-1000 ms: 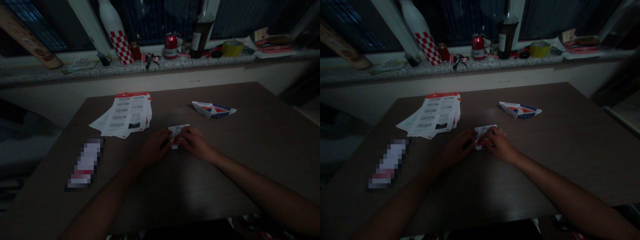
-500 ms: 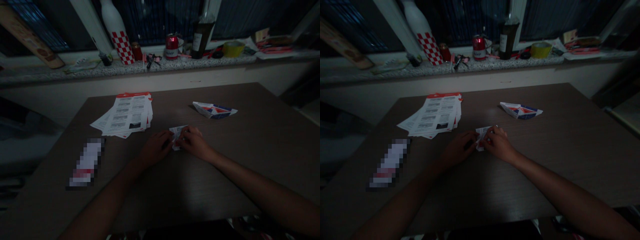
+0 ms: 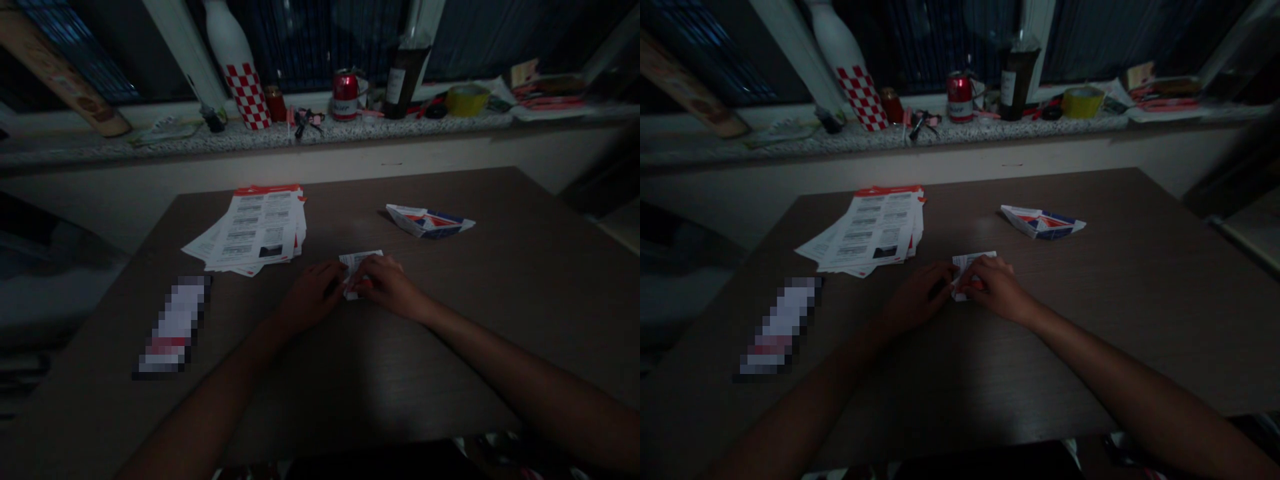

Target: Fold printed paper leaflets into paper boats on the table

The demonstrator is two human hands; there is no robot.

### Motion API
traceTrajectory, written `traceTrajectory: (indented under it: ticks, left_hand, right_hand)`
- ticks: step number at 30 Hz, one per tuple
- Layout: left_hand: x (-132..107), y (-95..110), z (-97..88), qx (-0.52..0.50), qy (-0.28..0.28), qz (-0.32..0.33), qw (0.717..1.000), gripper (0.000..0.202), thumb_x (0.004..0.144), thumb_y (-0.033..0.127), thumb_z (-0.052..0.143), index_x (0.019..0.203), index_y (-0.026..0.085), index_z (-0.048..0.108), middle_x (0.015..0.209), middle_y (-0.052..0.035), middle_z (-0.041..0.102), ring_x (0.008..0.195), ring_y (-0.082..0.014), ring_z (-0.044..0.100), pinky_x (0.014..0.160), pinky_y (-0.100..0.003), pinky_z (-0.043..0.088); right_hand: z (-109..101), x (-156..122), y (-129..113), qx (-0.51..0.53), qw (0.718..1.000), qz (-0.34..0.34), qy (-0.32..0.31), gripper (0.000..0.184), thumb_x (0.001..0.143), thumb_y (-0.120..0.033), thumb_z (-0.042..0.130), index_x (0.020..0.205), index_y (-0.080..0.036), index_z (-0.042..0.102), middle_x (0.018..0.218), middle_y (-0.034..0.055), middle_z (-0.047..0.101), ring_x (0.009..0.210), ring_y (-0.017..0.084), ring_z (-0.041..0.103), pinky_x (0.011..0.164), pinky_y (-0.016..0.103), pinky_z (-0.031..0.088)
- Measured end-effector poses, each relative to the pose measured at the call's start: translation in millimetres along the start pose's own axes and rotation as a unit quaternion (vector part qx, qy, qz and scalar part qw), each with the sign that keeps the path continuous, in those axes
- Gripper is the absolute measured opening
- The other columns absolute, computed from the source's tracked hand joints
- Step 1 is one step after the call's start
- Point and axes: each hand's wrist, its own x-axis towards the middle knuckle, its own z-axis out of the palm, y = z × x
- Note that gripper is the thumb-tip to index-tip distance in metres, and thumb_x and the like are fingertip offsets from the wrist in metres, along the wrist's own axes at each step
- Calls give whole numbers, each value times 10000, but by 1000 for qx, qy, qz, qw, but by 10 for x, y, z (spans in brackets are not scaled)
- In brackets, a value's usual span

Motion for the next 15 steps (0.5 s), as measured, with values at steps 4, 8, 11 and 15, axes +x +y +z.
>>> traceTrajectory:
  ticks: [4, 8, 11, 15]
  left_hand:
    - [9, 11, -4, -6, 5, 2, 1000, 64, 1042, 262, 556, 1011, 234, 604, 1314, -78, 692, 1241, -259, 657, 1080, -472, 527]
    - [14, 26, -11, 2, -1, -4, 1000, 80, 1041, 255, 543, 1021, 228, 615, 1328, -90, 692, 1244, -265, 656, 1079, -478, 527]
    - [10, 27, -16, 5, -5, -2, 1000, 83, 1044, 248, 538, 1055, 227, 617, 1340, -89, 686, 1251, -262, 652, 1079, -475, 527]
    - [8, 32, -20, 2, -7, -4, 1000, 82, 1046, 245, 545, 1081, 231, 618, 1357, -91, 680, 1279, -267, 640, 1098, -484, 518]
  right_hand:
    - [-29, 3, -4, 34, 999, -9, -13, 82, 990, -312, 716, 1056, -275, 748, 1053, 32, 745, 1043, 256, 632, 917, 409, 387]
    - [-32, -2, -8, 23, 999, -21, -18, 95, 1008, -312, 693, 996, -272, 778, 1018, 35, 713, 1027, 246, 622, 926, 408, 384]
    - [-10, -1, -13, 14, 1000, -15, -12, 132, 1018, -320, 679, 947, -263, 774, 989, 33, 696, 1003, 239, 619, 898, 396, 386]
    - [36, 16, -18, 13, 1000, 4, 5, 169, 1000, -299, 688, 852, -233, 734, 875, 24, 702, 910, 223, 627, 835, 367, 392]
